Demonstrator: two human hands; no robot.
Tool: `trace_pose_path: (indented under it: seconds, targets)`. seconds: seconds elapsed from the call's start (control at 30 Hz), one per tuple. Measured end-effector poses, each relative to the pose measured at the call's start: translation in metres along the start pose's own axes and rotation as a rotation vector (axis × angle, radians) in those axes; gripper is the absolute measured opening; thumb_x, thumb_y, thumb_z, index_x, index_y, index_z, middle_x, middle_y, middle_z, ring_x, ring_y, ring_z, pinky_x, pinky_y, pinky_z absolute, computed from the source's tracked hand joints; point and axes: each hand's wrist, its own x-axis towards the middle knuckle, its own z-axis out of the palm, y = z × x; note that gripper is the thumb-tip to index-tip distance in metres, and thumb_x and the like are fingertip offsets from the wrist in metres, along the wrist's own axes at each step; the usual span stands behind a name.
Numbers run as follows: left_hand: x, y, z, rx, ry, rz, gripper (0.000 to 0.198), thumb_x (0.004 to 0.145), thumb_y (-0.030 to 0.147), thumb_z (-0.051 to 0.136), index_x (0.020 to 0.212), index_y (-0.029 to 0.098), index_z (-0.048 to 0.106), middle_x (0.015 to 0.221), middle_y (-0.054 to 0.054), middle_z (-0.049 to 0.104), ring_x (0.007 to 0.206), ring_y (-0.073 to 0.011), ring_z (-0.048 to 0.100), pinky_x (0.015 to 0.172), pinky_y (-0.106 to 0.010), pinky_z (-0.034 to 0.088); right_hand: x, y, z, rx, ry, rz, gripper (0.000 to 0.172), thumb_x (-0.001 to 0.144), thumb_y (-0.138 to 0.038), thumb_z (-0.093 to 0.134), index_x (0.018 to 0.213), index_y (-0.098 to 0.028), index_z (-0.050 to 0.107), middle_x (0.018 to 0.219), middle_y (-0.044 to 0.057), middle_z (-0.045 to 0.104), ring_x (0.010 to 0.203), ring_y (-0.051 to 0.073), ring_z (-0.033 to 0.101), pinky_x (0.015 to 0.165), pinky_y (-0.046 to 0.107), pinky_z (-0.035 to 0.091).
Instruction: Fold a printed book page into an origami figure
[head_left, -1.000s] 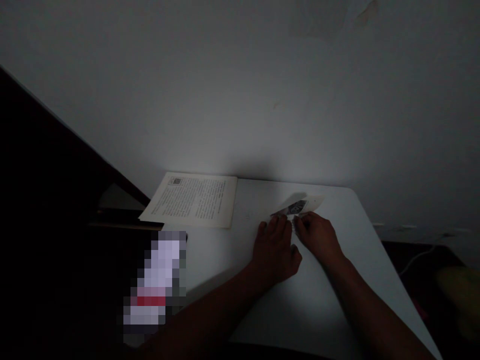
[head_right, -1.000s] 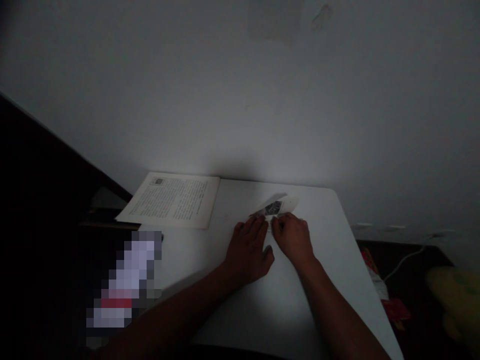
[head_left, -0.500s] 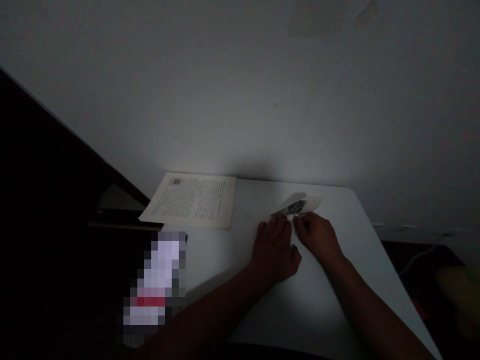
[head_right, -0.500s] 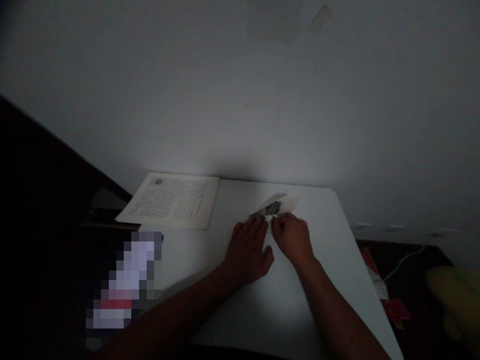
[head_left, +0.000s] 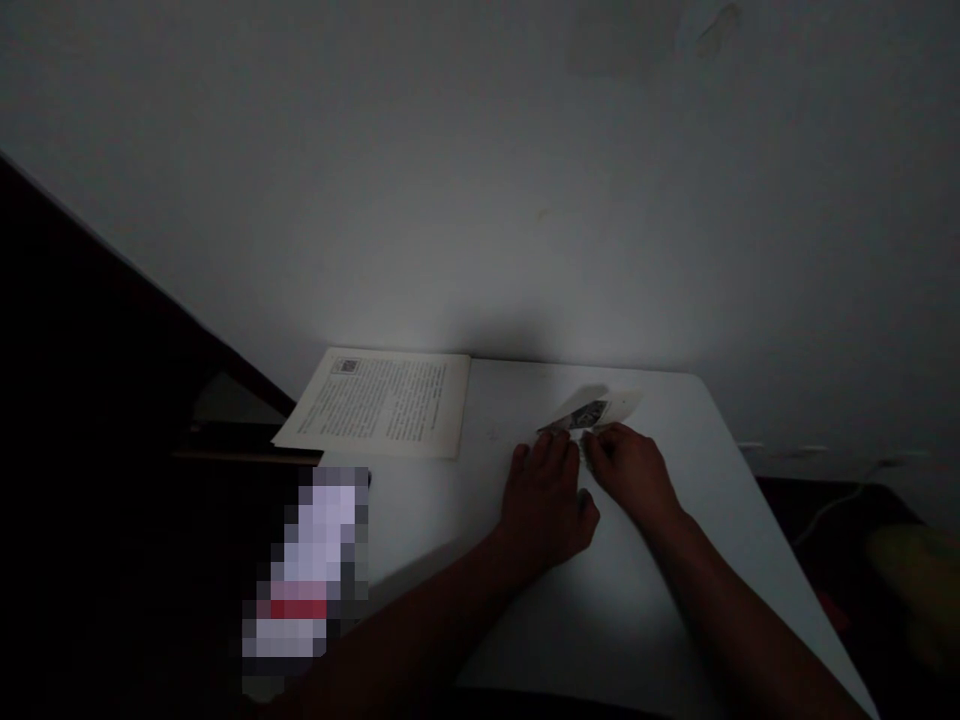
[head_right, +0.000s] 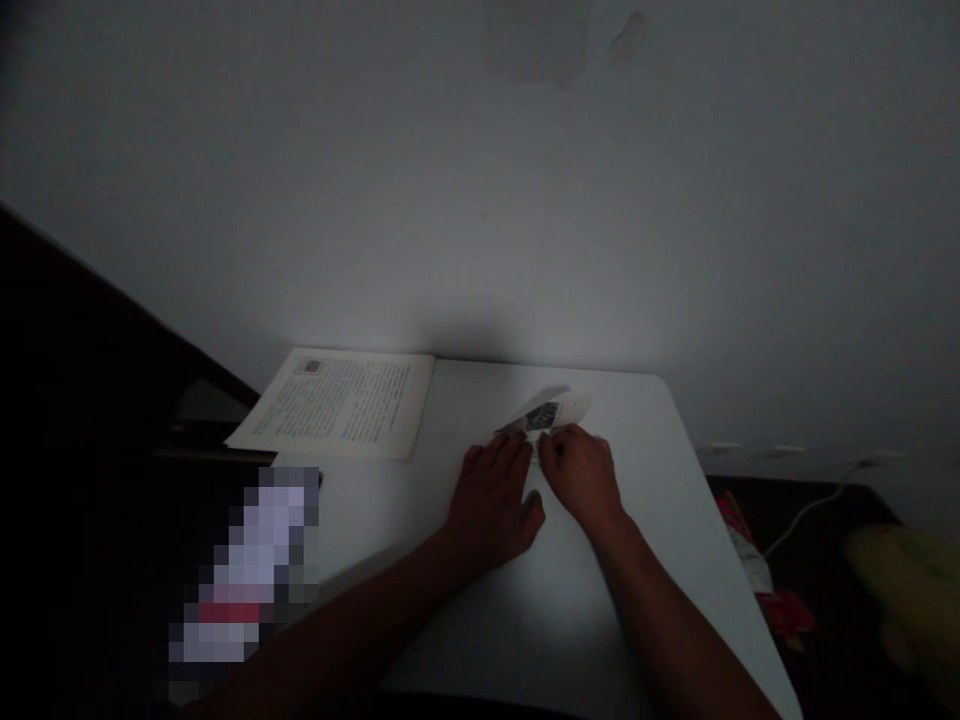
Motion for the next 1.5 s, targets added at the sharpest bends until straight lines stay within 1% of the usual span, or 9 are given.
trace_pose_path:
  seconds: [0.17, 0.27, 0.47, 0.6, 0.73, 0.8, 0.97, 1.33, 1.5]
  targets:
    - [0.0000, -0.0001, 0.0008, 0.016, -0.001, 0.003, 0.058, 0.079, 0.035, 0.046, 0.131, 0.012, 0.041, 0.140, -0.014, 0.042, 0.129, -0.0298, 0.034, 0.105, -0.052, 0.026, 0.0001, 0.0003, -0.0003, -0.007, 0.005, -0.006, 0.039, 0.089, -0.034, 0.041, 0.061, -0.017, 0.061, 0.070, 0.005, 0.063, 0.062, 0.016, 0.059, 0.061, 0.028, 0.037]
    - [-0.0006, 0.0004, 0.0015, 0.033, 0.008, 0.005, 0.057, 0.079, 0.036, 0.046, 0.131, 0.012, 0.041, 0.140, -0.014, 0.041, 0.129, -0.0307, 0.033, 0.104, -0.054, 0.026, 0.0003, 0.0000, -0.0005, -0.007, 0.004, -0.008, 0.038, 0.089, -0.033, 0.041, 0.061, -0.017, 0.061, 0.070, 0.005, 0.063, 0.063, 0.016, 0.059, 0.062, 0.028, 0.038]
    - [-0.0011, 0.0004, 0.0001, 0.037, 0.028, -0.039, 0.059, 0.077, 0.038, 0.049, 0.129, 0.011, 0.042, 0.139, -0.016, 0.041, 0.129, -0.0308, 0.033, 0.104, -0.054, 0.026, 0.0003, 0.0008, 0.0000, 0.006, -0.002, 0.000, 0.037, 0.089, -0.034, 0.042, 0.060, -0.018, 0.060, 0.070, 0.005, 0.063, 0.063, 0.017, 0.059, 0.063, 0.028, 0.038]
    - [-0.0013, 0.0000, -0.0005, 0.022, 0.029, -0.033, 0.059, 0.077, 0.037, 0.049, 0.129, 0.011, 0.042, 0.138, -0.016, 0.043, 0.129, -0.0305, 0.034, 0.105, -0.054, 0.025, 0.0008, 0.0018, 0.0015, 0.015, 0.004, 0.000, 0.038, 0.089, -0.034, 0.042, 0.061, -0.018, 0.061, 0.071, 0.005, 0.064, 0.063, 0.016, 0.059, 0.062, 0.028, 0.038]
    - [-0.0008, 0.0010, 0.0017, -0.011, 0.011, 0.007, 0.060, 0.078, 0.036, 0.048, 0.132, 0.011, 0.040, 0.138, -0.014, 0.044, 0.128, -0.0295, 0.034, 0.106, -0.051, 0.025, 0.0009, 0.0011, 0.0015, -0.007, 0.003, 0.005, 0.037, 0.088, -0.035, 0.042, 0.062, -0.018, 0.062, 0.071, 0.005, 0.064, 0.062, 0.017, 0.059, 0.061, 0.028, 0.037]
    - [-0.0004, 0.0013, 0.0029, -0.017, 0.011, 0.018, 0.060, 0.079, 0.037, 0.047, 0.133, 0.012, 0.040, 0.139, -0.014, 0.043, 0.129, -0.0300, 0.034, 0.106, -0.051, 0.024, 0.0007, 0.0004, 0.0009, -0.012, 0.000, 0.009, 0.038, 0.089, -0.035, 0.042, 0.062, -0.018, 0.062, 0.071, 0.005, 0.064, 0.062, 0.017, 0.059, 0.062, 0.028, 0.037]
    - [0.0001, 0.0007, 0.0032, -0.024, 0.015, 0.015, 0.061, 0.078, 0.036, 0.047, 0.133, 0.012, 0.039, 0.139, -0.014, 0.043, 0.128, -0.0313, 0.034, 0.106, -0.053, 0.024, -0.0001, -0.0002, 0.0003, -0.002, 0.002, -0.002, 0.037, 0.088, -0.034, 0.042, 0.062, -0.017, 0.062, 0.070, 0.005, 0.063, 0.062, 0.017, 0.059, 0.061, 0.028, 0.038]
    - [0.0013, 0.0021, 0.0012, -0.024, 0.018, 0.012, 0.060, 0.079, 0.036, 0.048, 0.133, 0.012, 0.039, 0.138, -0.013, 0.044, 0.129, -0.0300, 0.034, 0.106, -0.052, 0.024, -0.0008, 0.0009, 0.0001, 0.004, 0.022, -0.025, 0.040, 0.089, -0.035, 0.041, 0.058, -0.017, 0.059, 0.066, 0.005, 0.062, 0.061, 0.016, 0.058, 0.062, 0.028, 0.040]
    - [0.0011, 0.0022, 0.0011, -0.009, 0.017, 0.018, 0.059, 0.079, 0.036, 0.047, 0.133, 0.013, 0.039, 0.138, -0.014, 0.044, 0.128, -0.0301, 0.035, 0.105, -0.053, 0.026, -0.0019, 0.0002, 0.0001, -0.067, 0.054, -0.007, 0.042, 0.088, -0.039, 0.041, 0.057, -0.018, 0.060, 0.064, 0.006, 0.062, 0.057, 0.017, 0.056, 0.058, 0.029, 0.037]
